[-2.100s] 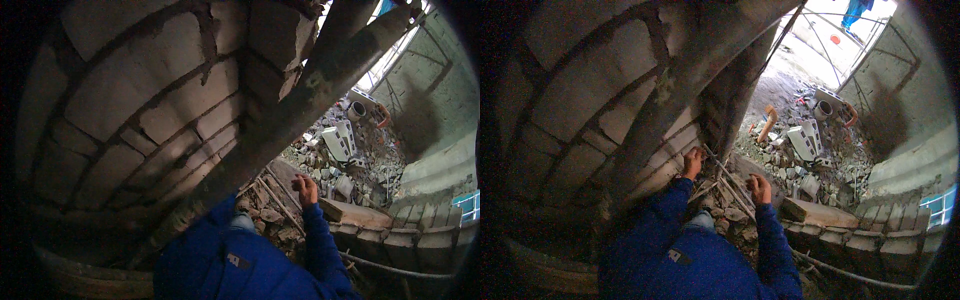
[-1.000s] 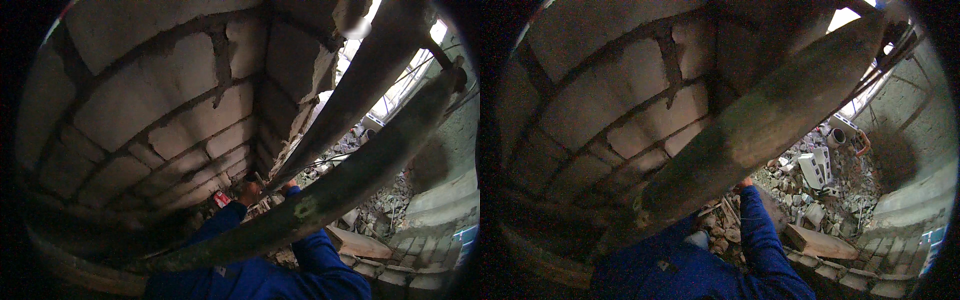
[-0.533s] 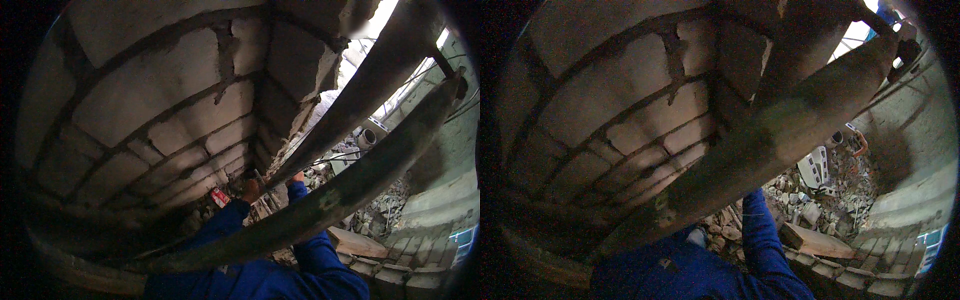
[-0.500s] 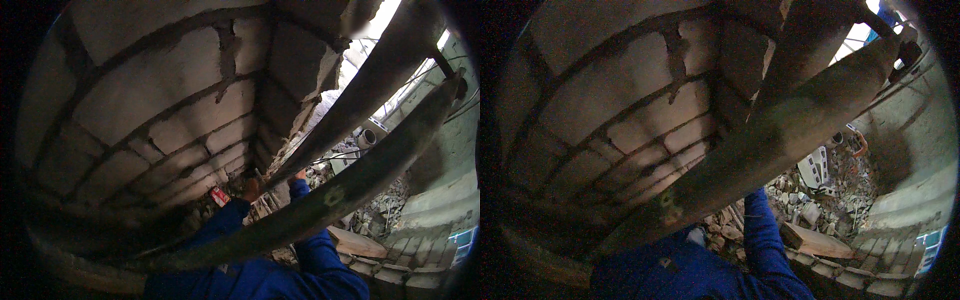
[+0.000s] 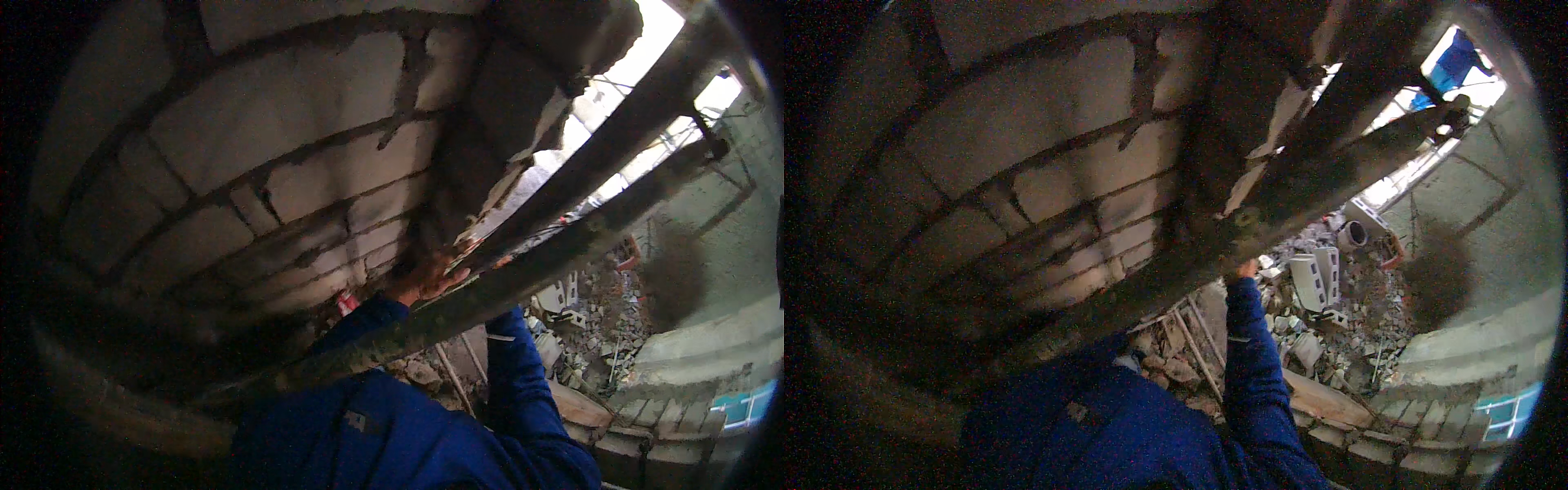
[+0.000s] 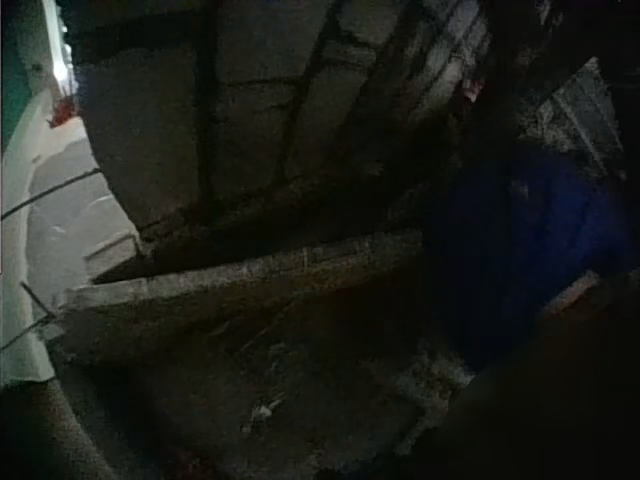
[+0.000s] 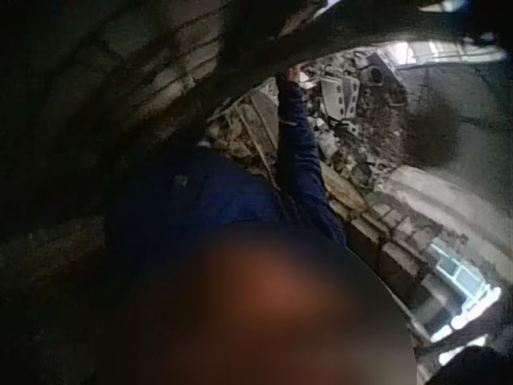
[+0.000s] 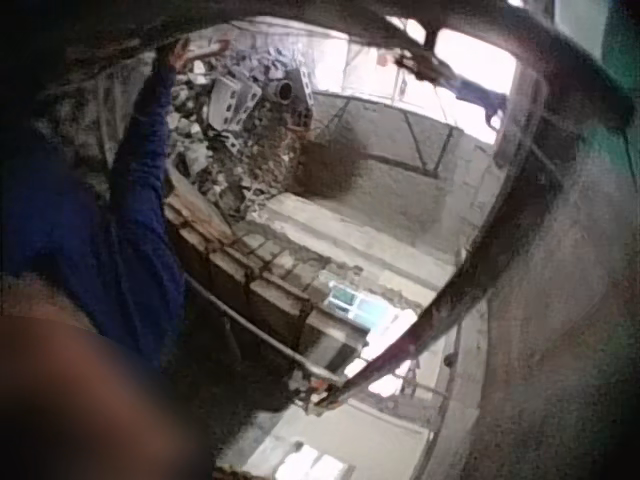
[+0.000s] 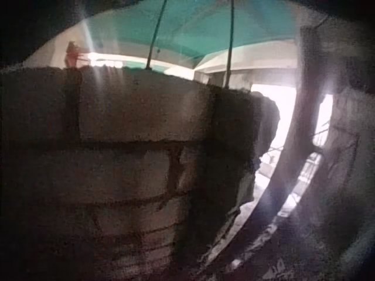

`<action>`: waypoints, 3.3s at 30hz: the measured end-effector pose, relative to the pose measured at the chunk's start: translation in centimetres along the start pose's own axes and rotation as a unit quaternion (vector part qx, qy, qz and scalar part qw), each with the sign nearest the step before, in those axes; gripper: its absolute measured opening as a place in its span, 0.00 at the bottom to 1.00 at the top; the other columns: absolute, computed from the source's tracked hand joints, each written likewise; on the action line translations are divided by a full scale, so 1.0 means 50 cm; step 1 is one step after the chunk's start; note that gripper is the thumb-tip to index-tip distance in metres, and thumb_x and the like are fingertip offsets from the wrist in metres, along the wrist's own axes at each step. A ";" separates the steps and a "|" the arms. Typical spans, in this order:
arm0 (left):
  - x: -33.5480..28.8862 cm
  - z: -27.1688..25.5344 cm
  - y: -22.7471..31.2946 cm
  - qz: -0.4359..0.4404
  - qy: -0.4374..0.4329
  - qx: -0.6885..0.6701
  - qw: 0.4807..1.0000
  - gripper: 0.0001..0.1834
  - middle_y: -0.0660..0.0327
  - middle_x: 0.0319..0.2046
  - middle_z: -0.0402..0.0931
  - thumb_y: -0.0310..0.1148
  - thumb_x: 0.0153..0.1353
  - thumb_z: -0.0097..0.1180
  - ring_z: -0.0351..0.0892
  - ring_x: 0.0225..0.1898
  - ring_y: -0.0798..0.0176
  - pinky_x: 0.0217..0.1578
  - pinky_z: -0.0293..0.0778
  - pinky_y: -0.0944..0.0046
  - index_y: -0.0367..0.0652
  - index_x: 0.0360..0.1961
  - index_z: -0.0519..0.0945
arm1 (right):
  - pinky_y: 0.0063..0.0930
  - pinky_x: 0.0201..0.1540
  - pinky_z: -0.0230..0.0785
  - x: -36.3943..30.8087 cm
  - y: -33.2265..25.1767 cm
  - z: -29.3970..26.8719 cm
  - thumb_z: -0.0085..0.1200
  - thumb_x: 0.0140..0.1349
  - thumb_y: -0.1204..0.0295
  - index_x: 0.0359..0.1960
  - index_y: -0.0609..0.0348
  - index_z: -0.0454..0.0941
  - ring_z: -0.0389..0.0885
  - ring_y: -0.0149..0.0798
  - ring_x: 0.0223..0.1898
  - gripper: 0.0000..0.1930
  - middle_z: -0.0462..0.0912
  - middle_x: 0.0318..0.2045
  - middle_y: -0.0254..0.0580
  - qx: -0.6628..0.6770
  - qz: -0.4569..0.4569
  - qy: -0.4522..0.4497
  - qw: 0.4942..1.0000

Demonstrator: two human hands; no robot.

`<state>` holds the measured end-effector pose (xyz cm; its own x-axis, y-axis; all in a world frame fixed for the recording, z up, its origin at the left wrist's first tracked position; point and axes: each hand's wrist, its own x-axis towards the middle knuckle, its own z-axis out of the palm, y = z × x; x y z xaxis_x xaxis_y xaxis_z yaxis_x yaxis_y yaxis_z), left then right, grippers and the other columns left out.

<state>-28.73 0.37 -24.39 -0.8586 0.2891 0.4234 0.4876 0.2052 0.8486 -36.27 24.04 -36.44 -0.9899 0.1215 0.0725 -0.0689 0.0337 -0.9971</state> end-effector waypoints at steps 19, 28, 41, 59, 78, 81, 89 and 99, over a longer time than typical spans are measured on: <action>0.099 0.100 -0.119 0.027 0.103 0.038 0.994 0.27 0.54 0.42 0.72 0.49 0.63 0.53 0.70 0.42 0.58 0.46 0.69 0.60 0.37 0.53 0.70 | 0.30 0.16 0.62 -0.010 -0.026 0.044 0.46 0.67 0.60 0.28 0.58 0.70 0.66 0.32 0.13 0.15 0.68 0.16 0.34 0.254 0.130 0.122 0.951; 0.121 0.017 -0.077 -0.055 -0.060 -0.226 0.971 0.26 0.66 0.36 0.72 0.41 0.49 0.70 0.70 0.35 0.68 0.40 0.71 0.65 0.43 0.46 0.74 | 0.32 0.21 0.71 -0.038 -0.070 0.041 0.49 0.67 0.60 0.31 0.59 0.71 0.69 0.34 0.15 0.15 0.67 0.15 0.33 0.295 0.085 0.073 0.949; 0.129 -0.029 -0.053 -0.068 -0.140 -0.027 0.987 0.35 0.63 0.43 0.73 0.38 0.45 0.72 0.73 0.46 0.64 0.48 0.70 0.62 0.43 0.54 0.70 | 0.34 0.36 0.74 -0.051 -0.157 -0.020 0.53 0.63 0.52 0.35 0.60 0.75 0.73 0.33 0.28 0.20 0.70 0.23 0.34 0.142 0.098 -0.114 0.978; 0.085 -0.040 -0.020 -0.068 -0.136 -0.144 0.978 0.19 0.59 0.41 0.80 0.24 0.54 0.61 0.80 0.39 0.65 0.41 0.76 0.65 0.41 0.49 0.76 | 0.26 0.32 0.65 0.003 -0.138 -0.051 0.48 0.67 0.60 0.31 0.63 0.75 0.71 0.28 0.28 0.16 0.75 0.25 0.33 -0.166 -0.117 -0.258 0.945; 0.109 -0.029 -0.083 -0.047 -0.127 -0.092 0.987 0.13 0.66 0.24 0.70 0.25 0.51 0.67 0.68 0.30 0.71 0.35 0.69 0.65 0.41 0.28 0.71 | 0.32 0.50 0.66 0.066 -0.079 -0.056 0.45 0.66 0.66 0.51 0.60 0.70 0.73 0.42 0.49 0.15 0.76 0.44 0.42 -0.142 -0.079 -0.267 0.950; 0.098 -0.011 -0.101 -0.070 -0.062 -0.192 0.977 0.13 0.65 0.24 0.69 0.26 0.50 0.67 0.68 0.31 0.70 0.36 0.71 0.64 0.42 0.28 0.71 | 0.32 0.50 0.66 0.070 -0.114 -0.057 0.45 0.66 0.66 0.51 0.60 0.70 0.73 0.42 0.49 0.15 0.76 0.44 0.42 -0.116 -0.051 -0.263 0.956; 0.049 0.082 -0.160 -0.188 0.073 -0.568 0.798 0.08 0.60 0.36 0.76 0.23 0.54 0.61 0.75 0.40 0.63 0.44 0.73 0.64 0.40 0.33 0.74 | 0.32 0.50 0.67 0.079 -0.152 -0.067 0.45 0.66 0.66 0.51 0.60 0.70 0.73 0.42 0.49 0.15 0.76 0.45 0.42 -0.090 -0.018 -0.255 0.963; 0.029 0.015 -0.025 0.055 0.095 -0.011 0.994 0.16 0.54 0.36 0.77 0.31 0.51 0.67 0.77 0.39 0.56 0.41 0.73 0.61 0.39 0.38 0.76 | 0.32 0.49 0.68 0.073 -0.162 -0.062 0.45 0.67 0.67 0.50 0.61 0.70 0.74 0.41 0.48 0.15 0.77 0.45 0.41 -0.072 -0.007 -0.239 0.968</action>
<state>-30.45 1.24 -25.09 -0.8162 0.1262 0.5638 0.5777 0.1621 0.8000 -38.94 27.28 -28.01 -0.9354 -0.3522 0.0307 -0.0981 0.1750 -0.9797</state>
